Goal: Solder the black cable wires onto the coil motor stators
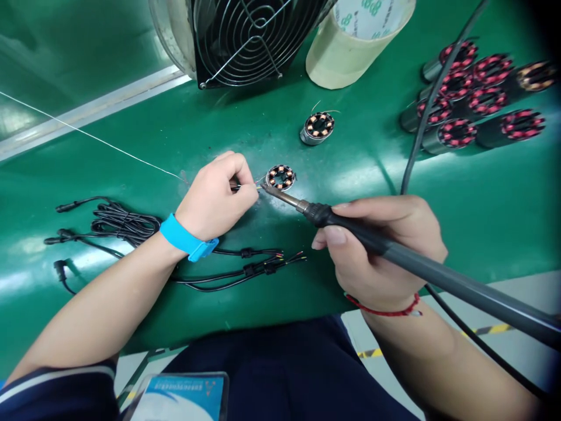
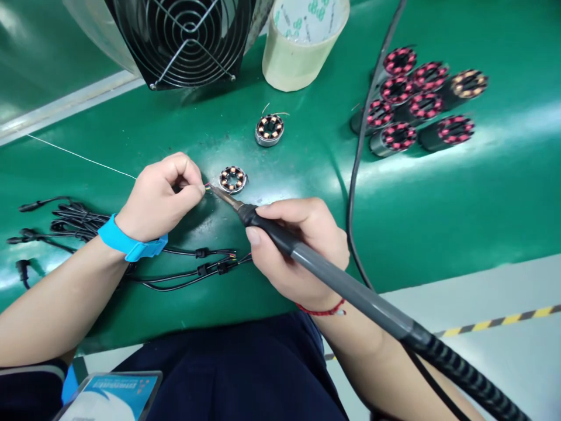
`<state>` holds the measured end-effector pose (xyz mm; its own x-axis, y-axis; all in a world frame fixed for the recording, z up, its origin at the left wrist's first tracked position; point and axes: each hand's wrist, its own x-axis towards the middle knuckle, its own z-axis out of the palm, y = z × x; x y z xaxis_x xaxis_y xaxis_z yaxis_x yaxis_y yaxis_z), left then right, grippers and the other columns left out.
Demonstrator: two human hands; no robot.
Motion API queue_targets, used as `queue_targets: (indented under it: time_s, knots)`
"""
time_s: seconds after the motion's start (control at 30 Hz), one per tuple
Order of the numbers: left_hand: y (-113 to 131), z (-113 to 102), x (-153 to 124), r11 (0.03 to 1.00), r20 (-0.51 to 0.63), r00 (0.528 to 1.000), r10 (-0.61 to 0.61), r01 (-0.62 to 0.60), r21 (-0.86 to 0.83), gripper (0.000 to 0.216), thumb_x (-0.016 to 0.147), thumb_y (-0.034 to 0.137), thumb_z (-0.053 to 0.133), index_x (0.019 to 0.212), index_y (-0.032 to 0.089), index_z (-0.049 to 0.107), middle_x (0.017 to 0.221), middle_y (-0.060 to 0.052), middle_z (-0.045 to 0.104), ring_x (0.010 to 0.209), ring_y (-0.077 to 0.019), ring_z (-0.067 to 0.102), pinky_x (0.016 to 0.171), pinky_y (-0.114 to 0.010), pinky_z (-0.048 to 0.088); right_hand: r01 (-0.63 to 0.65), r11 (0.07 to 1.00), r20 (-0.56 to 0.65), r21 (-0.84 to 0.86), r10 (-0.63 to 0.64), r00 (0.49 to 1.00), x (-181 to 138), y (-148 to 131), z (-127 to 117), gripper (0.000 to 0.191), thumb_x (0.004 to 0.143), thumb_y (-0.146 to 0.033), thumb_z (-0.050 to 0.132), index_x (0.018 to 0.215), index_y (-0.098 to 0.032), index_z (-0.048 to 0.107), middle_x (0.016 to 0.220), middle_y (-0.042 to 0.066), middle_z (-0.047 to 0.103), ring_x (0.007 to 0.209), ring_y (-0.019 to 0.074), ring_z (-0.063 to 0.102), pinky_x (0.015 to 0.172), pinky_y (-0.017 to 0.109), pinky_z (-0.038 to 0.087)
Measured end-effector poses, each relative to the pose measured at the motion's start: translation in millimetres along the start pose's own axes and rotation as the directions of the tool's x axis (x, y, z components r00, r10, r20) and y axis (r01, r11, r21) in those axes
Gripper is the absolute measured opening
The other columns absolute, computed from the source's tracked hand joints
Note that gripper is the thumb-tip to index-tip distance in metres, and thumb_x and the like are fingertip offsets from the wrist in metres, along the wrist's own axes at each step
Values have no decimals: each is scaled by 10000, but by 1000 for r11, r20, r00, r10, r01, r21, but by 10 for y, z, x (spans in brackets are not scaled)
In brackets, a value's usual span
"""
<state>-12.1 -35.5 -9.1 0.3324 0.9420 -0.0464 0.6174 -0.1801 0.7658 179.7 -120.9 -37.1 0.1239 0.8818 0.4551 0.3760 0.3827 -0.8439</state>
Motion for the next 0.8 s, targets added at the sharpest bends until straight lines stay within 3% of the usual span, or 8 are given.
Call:
queue_targets:
  time_s: [0.27,0.6,0.8]
  knots:
    - [13,-5,-8,1000,-8,1000,-15,15,19,196,670,14,511,591,185,458,656,13,523,655,-112,472,621,-285,382,-68,996,-19,-57,67,998,-31,-18,-14,205,805,-327,727,991,-290,651,760,0,707,532,151,658,419,296,518]
    - [8,5,-5,999,-18,999,-35,35,4,179,680,34,518,596,182,463,681,6,534,645,-103,467,620,-282,380,-47,998,26,-31,48,998,-20,-15,-4,210,817,-325,723,1004,-279,638,745,-5,710,528,140,654,432,278,515]
    - [7,2,-4,999,-15,999,-34,34,11,166,679,50,517,598,184,463,663,7,526,656,-110,472,619,-279,376,-33,999,-23,-29,32,999,-30,3,-10,237,785,-303,750,1003,-274,659,764,-10,703,543,139,667,434,277,522]
